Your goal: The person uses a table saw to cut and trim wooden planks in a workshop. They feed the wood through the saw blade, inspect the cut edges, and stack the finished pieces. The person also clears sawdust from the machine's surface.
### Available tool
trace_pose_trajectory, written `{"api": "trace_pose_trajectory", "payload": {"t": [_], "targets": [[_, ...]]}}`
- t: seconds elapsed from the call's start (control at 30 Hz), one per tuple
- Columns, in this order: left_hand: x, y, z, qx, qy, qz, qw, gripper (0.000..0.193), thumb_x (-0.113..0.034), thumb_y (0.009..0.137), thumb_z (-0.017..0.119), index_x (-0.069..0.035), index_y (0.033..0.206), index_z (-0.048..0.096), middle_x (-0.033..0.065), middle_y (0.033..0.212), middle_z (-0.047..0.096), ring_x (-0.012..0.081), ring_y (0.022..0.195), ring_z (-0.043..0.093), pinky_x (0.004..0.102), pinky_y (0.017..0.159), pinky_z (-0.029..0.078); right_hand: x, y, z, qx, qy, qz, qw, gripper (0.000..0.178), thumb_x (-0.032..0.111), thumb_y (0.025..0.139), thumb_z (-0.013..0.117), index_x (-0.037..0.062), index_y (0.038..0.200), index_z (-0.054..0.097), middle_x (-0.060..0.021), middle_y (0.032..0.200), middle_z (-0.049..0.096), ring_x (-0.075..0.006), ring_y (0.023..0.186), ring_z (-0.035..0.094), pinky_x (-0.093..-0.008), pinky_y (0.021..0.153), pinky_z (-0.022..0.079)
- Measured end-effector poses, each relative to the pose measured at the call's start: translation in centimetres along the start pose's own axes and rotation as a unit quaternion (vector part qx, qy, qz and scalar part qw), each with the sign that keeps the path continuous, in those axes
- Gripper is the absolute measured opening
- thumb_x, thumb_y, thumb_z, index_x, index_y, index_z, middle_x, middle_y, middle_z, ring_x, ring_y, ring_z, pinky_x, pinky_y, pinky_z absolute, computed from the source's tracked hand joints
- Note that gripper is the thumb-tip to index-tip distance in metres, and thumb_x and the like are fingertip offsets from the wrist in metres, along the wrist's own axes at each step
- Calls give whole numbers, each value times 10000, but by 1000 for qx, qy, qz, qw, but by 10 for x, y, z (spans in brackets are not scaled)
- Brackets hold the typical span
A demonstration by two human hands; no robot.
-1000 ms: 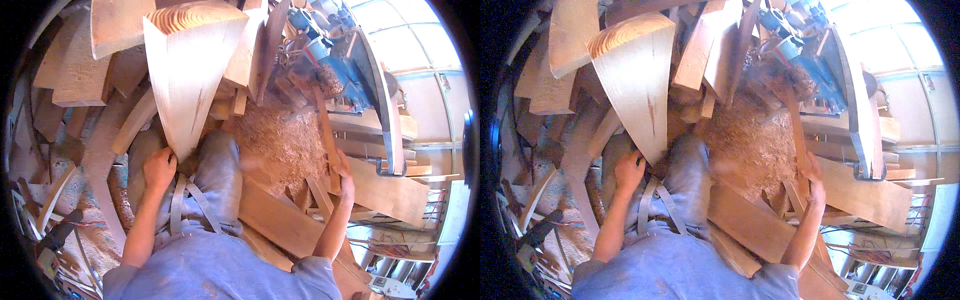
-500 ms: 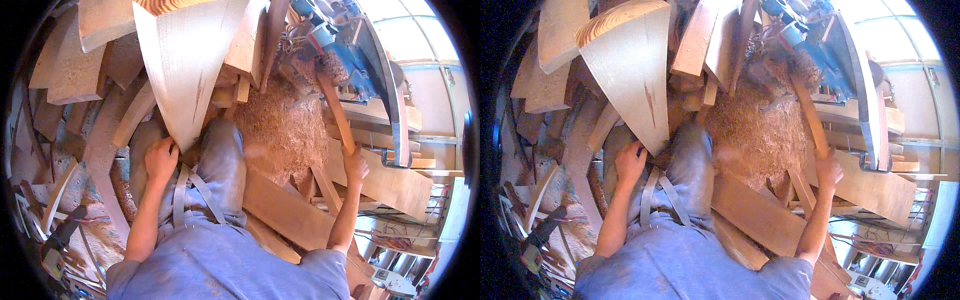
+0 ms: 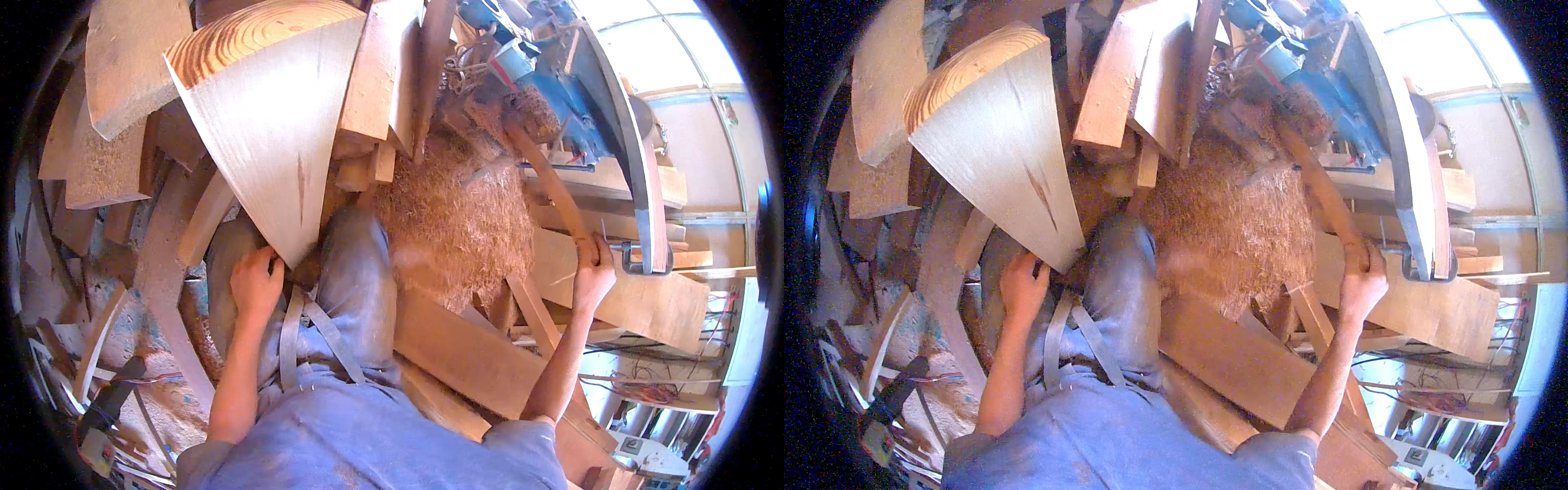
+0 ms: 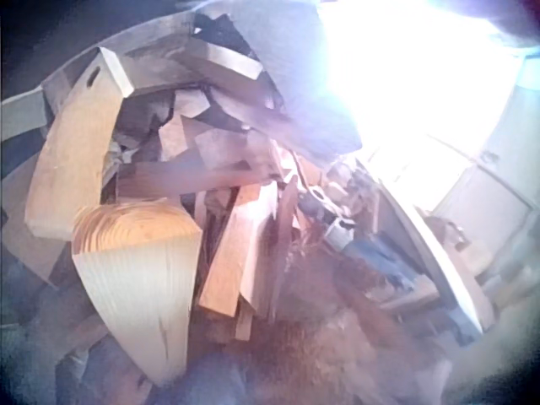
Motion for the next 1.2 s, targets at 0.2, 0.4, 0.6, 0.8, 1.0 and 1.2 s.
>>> {"api": "trace_pose_trajectory", "payload": {"t": [0.2, 0.4, 0.6, 0.8, 1.0, 1.2], "targets": [[-7, -2, 1, -9, -21, 34, 999, 231, -236, 887, 694, -66, 1036, 740, 133, 985, 747, 350, 921, 690, 484, 809, 536, -48, 48, 149, 20, -46, -14, 999, 336, 360, 958, 664, 49, 1033, 767, -223, 961, 748, -426, 829, 730, -518, 743, 587], [-9, 1, -1, -2, -1, 41, 999, 227, -229, 888, 697, -80, 1057, 732, 132, 974, 746, 351, 897, 694, 482, 794, 540, -12, 59, 165, 9, -42, -23, 999, 347, 371, 936, 670, 68, 1080, 760, -216, 955, 747, -423, 881, 726, -522, 765, 579], [-3, -5, 1, 5, 10, 14, 1000, 216, -236, 900, 679, -84, 1044, 731, 133, 965, 741, 354, 884, 695, 489, 796, 543, -31, 6, 106, -98, -24, 10, 995, 354, 393, 931, 683, 80, 1076, 761, -175, 1024, 753, -397, 920, 721, -526, 761, 586], [-20, -1, -1, 12, 37, 39, 998, 194, -225, 904, 671, -90, 1029, 732, 137, 934, 738, 358, 869, 696, 491, 789, 545, -27, 42, 234, 18, -119, 71, 990, 524, 529, 961, 589, 73, 1198, 688, -213, 1011, 748, -451, 947, 716, -569, 806, 577], [-11, 1, 4, -2, 24, 51, 998, 198, -218, 894, 679, -98, 1044, 728, 153, 924, 731, 370, 866, 690, 501, 775, 538, -25, 64, 191, 151, -71, 0, 986, 488, 510, 983, 570, 77, 1166, 699, -251, 1042, 730, -479, 974, 699, -562, 830, 553], [-14, -2, -2, 6, 50, 39, 998, 202, -224, 881, 694, -92, 1027, 735, 169, 914, 725, 377, 855, 684, 512, 774, 532, -11, 49, 99, 217, -31, 1, 976, 420, 475, 993, 552, 127, 1163, 715, -224, 1076, 729, -449, 1006, 694, -546, 854, 541]]}}
Point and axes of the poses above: each hand's wrist, its own y-axis towards the middle knuckle, its own z-axis out of the palm, x = y × z, the point moved 5 cm from there along y, towards the middle knuckle
